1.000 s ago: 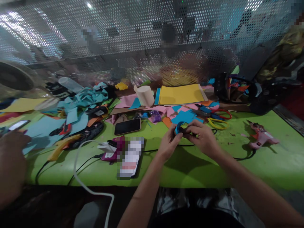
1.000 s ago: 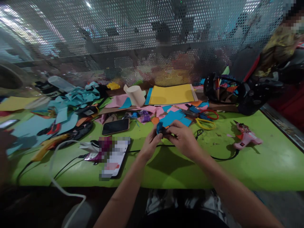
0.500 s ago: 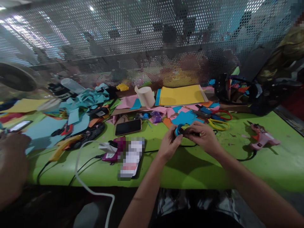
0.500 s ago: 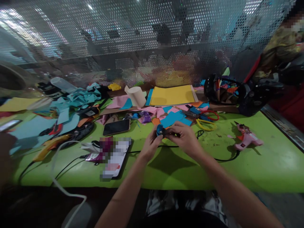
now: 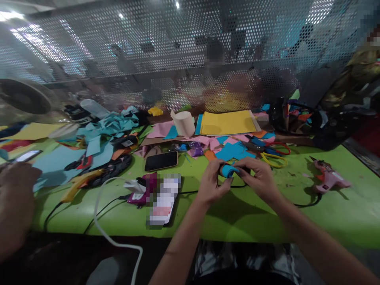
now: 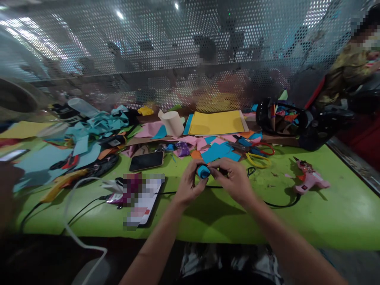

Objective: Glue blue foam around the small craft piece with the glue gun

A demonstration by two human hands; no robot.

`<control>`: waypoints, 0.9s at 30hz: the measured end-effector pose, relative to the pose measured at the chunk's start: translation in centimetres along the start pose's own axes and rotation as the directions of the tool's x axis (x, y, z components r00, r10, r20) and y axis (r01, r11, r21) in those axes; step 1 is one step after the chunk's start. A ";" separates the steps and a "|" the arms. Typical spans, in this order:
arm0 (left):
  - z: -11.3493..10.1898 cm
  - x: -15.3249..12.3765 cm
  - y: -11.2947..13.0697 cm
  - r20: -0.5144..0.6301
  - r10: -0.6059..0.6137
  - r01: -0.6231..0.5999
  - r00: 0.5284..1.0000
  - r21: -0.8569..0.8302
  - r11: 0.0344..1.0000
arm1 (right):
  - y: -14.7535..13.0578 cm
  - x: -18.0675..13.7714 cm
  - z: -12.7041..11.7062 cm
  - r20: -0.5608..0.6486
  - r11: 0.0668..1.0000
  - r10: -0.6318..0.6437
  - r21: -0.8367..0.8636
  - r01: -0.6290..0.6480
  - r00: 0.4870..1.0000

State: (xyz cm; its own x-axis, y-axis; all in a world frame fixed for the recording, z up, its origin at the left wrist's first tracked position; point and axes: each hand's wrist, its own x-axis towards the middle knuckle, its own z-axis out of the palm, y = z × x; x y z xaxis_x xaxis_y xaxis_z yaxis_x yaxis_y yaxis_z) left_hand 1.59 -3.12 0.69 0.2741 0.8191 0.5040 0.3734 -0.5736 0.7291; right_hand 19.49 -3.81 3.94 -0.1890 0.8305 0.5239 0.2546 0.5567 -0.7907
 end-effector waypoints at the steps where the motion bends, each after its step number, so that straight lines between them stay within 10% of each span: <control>1: 0.0 0.0 -0.1 -0.003 0.021 -0.021 1.000 0.023 1.000 | -0.1 0.0 0.1 -0.008 1.000 0.011 0.003 -0.011 1.000; 27: 0.1 0.2 -0.3 -0.032 0.219 -0.208 0.975 0.203 0.957 | 0.0 -0.1 0.7 0.045 0.945 0.320 -0.090 -0.316 0.946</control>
State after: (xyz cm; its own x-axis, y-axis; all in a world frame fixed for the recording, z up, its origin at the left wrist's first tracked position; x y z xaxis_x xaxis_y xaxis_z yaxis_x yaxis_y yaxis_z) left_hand 1.62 -2.82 0.55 0.3209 0.6737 0.6657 0.4799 -0.7217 0.4989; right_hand 18.85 -3.89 3.72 -0.1402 0.9635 0.2280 0.3852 0.2652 -0.8839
